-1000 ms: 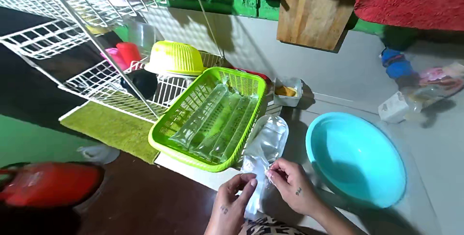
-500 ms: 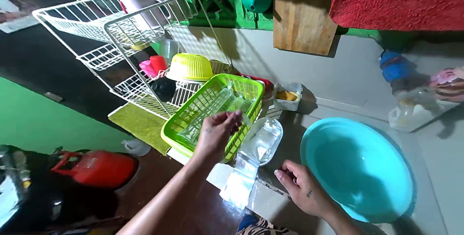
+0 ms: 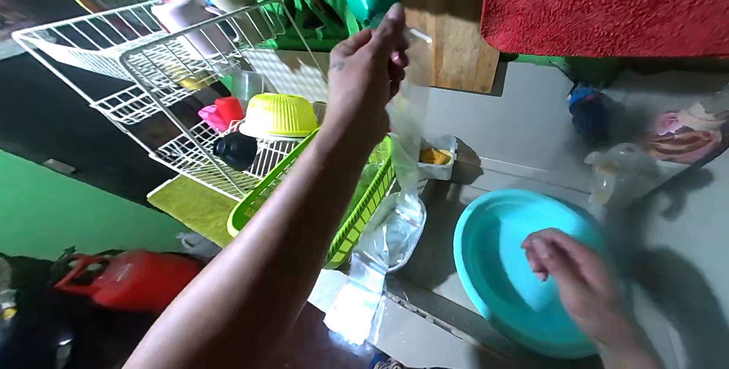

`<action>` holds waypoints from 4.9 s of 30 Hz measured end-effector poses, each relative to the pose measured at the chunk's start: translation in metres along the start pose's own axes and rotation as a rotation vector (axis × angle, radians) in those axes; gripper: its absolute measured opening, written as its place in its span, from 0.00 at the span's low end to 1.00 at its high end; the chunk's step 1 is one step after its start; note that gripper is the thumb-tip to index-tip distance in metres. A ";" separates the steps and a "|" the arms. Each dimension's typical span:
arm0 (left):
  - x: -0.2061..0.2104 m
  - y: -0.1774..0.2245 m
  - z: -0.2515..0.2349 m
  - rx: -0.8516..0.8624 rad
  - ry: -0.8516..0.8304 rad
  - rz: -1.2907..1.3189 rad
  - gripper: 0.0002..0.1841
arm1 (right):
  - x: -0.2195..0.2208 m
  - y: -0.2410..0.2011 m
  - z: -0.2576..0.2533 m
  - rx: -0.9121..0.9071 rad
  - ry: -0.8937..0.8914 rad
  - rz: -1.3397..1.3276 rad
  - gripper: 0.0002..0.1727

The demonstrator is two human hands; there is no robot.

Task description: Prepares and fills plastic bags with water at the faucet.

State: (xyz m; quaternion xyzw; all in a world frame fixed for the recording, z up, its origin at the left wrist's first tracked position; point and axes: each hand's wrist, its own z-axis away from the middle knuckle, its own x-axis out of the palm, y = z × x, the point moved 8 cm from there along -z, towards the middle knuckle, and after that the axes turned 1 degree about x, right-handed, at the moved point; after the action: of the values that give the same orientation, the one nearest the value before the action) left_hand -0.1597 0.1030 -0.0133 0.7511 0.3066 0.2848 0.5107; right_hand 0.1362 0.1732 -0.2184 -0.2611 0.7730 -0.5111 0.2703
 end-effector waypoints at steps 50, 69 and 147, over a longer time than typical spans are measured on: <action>0.212 -0.155 0.131 -0.604 -0.745 -0.172 0.14 | -0.127 -0.065 -0.053 -0.208 0.301 0.636 0.21; 0.214 -0.155 0.132 -0.560 -0.743 -0.169 0.16 | -0.120 -0.011 -0.029 0.012 0.292 0.716 0.12; 0.246 -0.091 0.116 0.004 -1.227 -1.352 0.10 | -0.098 -0.016 -0.038 0.074 0.161 0.864 0.07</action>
State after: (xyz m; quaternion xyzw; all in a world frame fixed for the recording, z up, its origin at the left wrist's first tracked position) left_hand 0.0709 0.2457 -0.1079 0.4318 0.3566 -0.5251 0.6408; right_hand 0.1829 0.2590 -0.1765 0.1368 0.8110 -0.3972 0.4071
